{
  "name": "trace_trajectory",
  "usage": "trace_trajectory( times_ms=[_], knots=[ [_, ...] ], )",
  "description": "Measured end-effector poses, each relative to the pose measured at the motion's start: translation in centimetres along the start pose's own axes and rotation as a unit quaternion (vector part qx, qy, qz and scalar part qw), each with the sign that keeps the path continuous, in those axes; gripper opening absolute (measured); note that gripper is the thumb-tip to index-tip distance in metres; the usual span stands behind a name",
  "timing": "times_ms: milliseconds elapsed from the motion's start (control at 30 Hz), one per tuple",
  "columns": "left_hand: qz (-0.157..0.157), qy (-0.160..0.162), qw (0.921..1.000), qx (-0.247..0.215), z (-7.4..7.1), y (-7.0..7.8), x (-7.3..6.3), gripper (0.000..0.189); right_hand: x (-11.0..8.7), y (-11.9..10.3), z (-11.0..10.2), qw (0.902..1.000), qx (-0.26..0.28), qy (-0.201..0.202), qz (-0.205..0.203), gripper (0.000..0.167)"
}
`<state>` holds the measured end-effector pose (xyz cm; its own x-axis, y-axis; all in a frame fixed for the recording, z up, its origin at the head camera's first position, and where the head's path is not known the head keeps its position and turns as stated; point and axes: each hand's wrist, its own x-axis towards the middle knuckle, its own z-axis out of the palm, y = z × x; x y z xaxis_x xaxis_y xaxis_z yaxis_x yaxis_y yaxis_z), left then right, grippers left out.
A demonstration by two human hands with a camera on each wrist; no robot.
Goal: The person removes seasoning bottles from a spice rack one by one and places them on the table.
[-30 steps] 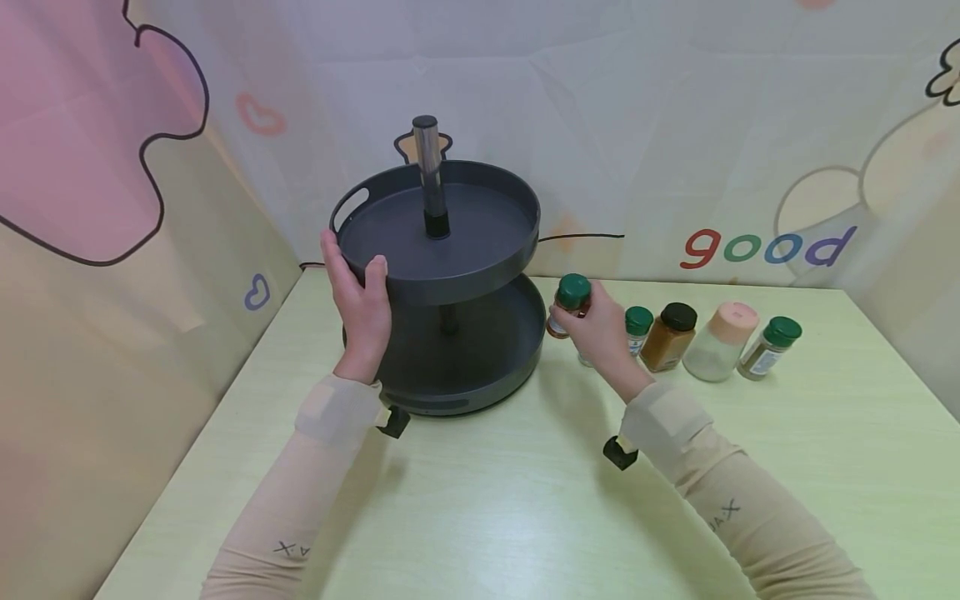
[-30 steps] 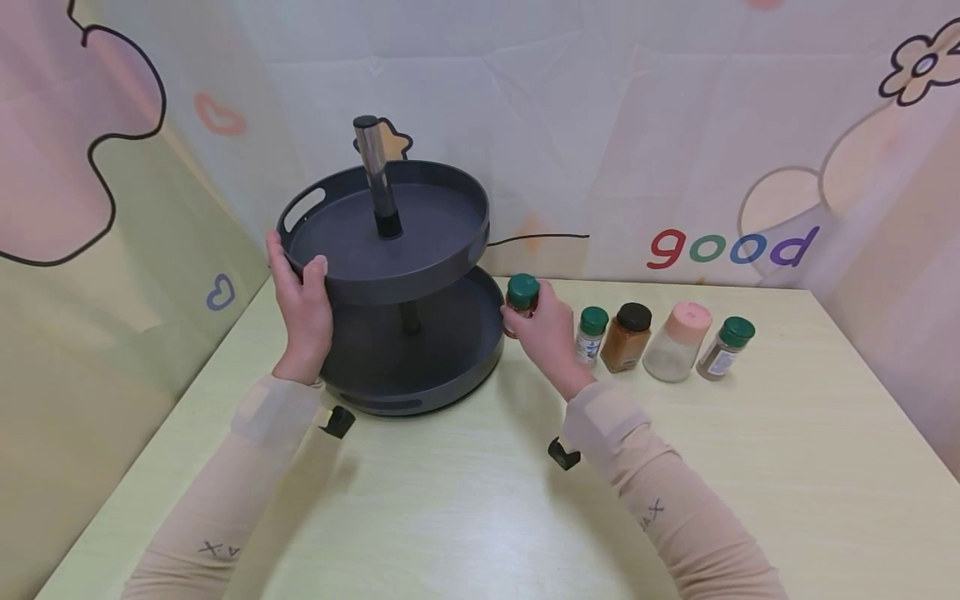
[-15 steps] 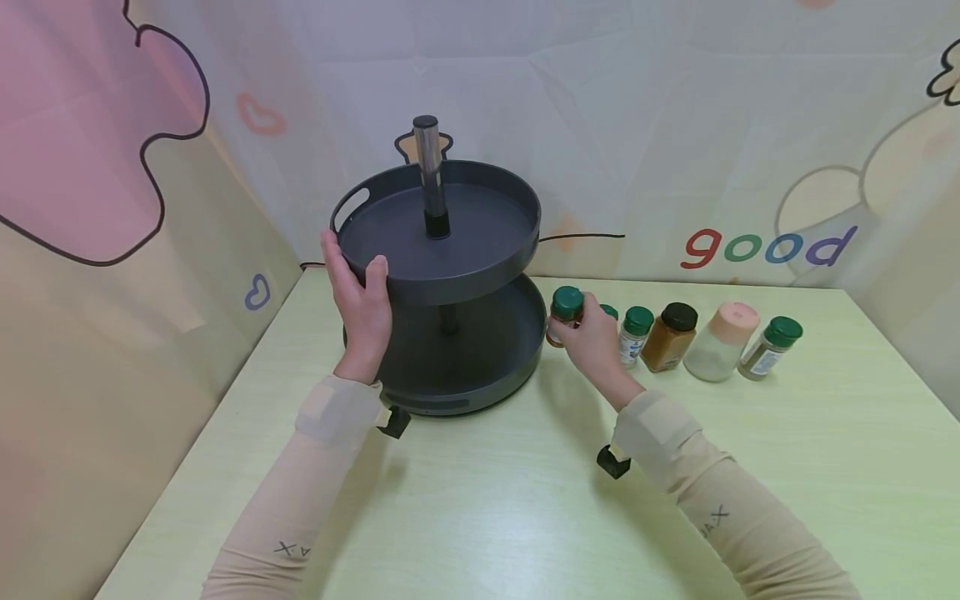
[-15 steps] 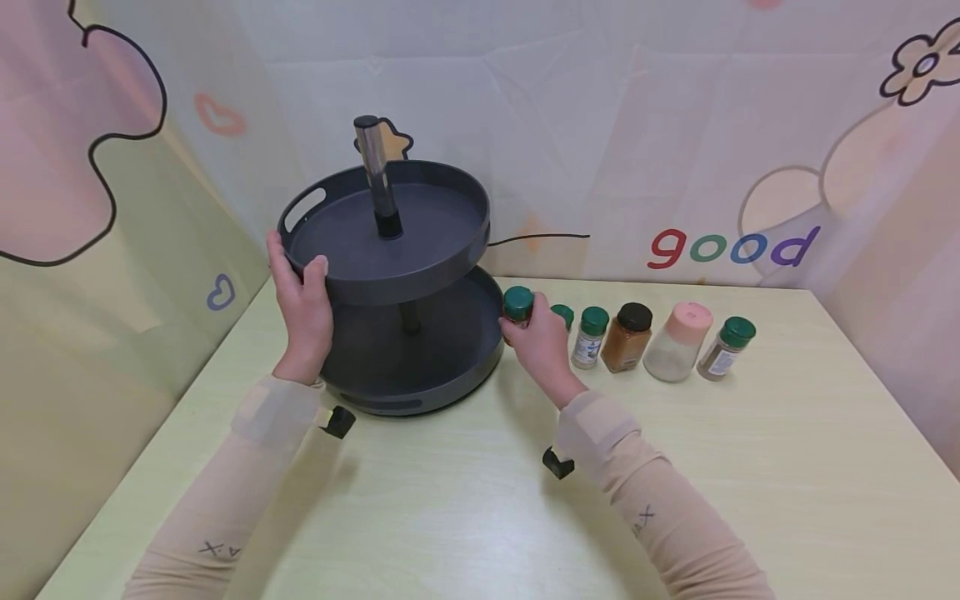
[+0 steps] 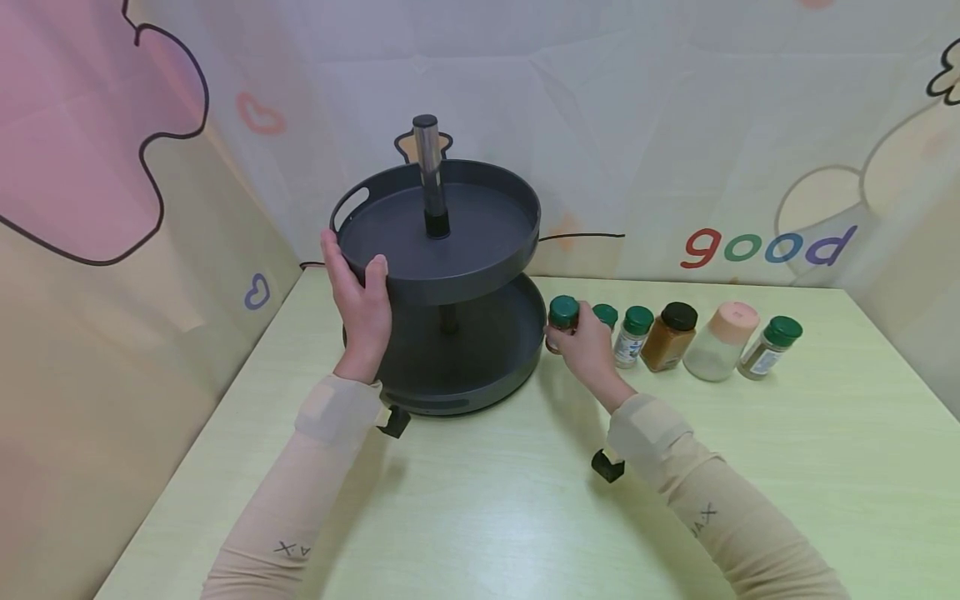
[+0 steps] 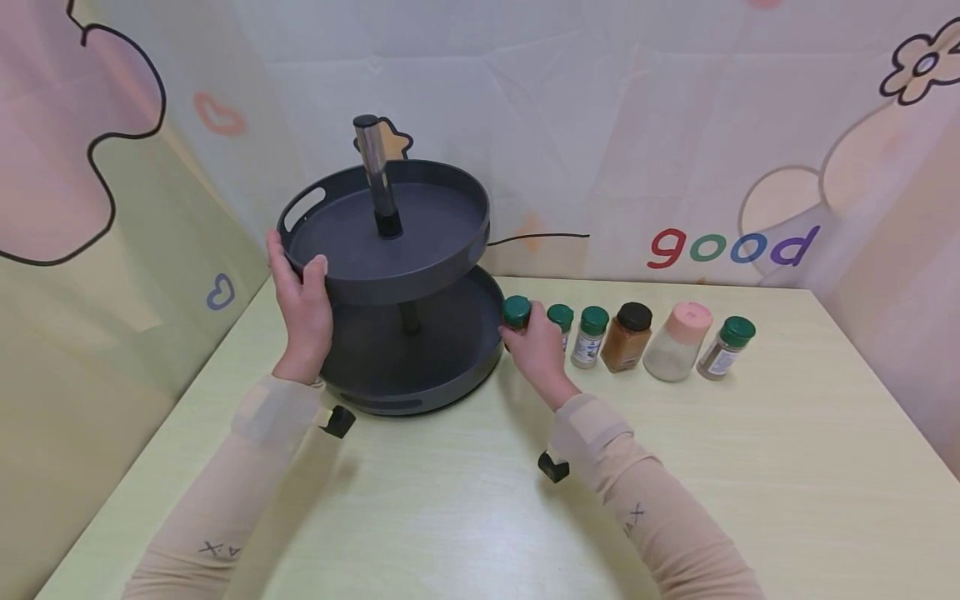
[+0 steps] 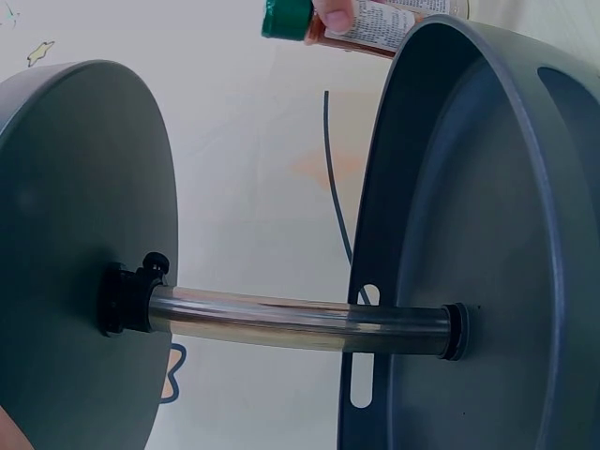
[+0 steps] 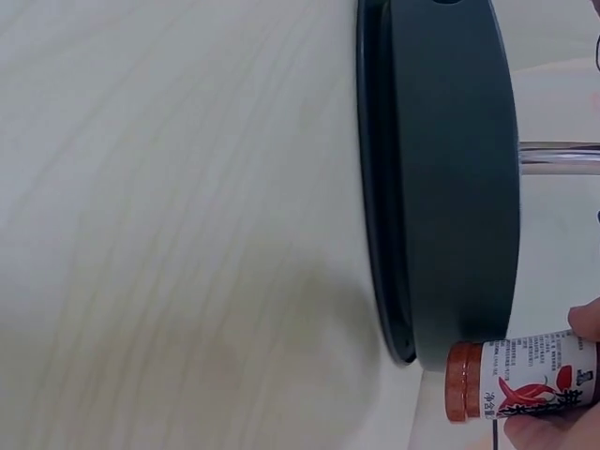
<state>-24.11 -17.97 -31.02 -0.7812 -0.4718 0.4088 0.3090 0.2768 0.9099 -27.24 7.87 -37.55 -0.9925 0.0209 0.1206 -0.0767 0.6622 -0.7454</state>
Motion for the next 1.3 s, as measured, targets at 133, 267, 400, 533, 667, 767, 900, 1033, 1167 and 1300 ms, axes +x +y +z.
trace_trajectory(
  times_ms=[133,267,400,533,667,767,900,1033,1167,1300],
  knots=[
    [0.0,0.001,1.0,0.001,0.0,0.0,0.0,0.069,0.2,0.4,0.4,1.0,-0.005,0.002,0.006,0.045],
    [-0.002,0.0,1.0,0.003,-0.1,0.0,0.0,0.069,0.3,0.5,0.7,0.9999,-0.004,0.005,0.009,0.044],
    [-0.002,0.0,1.0,0.003,-0.1,0.0,0.0,0.069,0.4,0.8,1.1,0.9999,-0.003,0.008,0.008,0.043],
    [-0.002,0.0,1.0,0.004,-0.1,0.0,0.0,0.069,0.6,1.2,1.4,0.9999,-0.005,0.007,0.01,0.043],
    [0.0,0.001,1.0,0.003,-0.1,-0.1,0.0,0.069,0.8,1.5,1.7,0.9999,0.0,0.006,0.013,0.044],
    [0.001,0.001,1.0,0.003,-0.1,-0.1,0.0,0.069,1.0,1.6,1.8,0.9998,0.009,0.008,0.014,0.044],
    [0.0,0.0,1.0,0.005,-0.1,-0.1,0.0,0.068,1.2,1.8,1.9,0.9996,0.02,0.011,0.018,0.045],
    [0.001,-0.001,1.0,0.005,-0.1,-0.1,0.0,0.068,1.3,1.9,2.0,0.9994,0.022,0.013,0.024,0.046],
    [0.004,-0.002,1.0,0.005,-0.1,-0.2,0.0,0.068,1.4,1.9,2.1,0.9993,0.018,0.013,0.031,0.047],
    [0.003,-0.003,1.0,0.006,-0.1,-0.2,0.0,0.068,1.4,1.8,2.1,0.9991,0.017,0.011,0.036,0.047]
  ],
)
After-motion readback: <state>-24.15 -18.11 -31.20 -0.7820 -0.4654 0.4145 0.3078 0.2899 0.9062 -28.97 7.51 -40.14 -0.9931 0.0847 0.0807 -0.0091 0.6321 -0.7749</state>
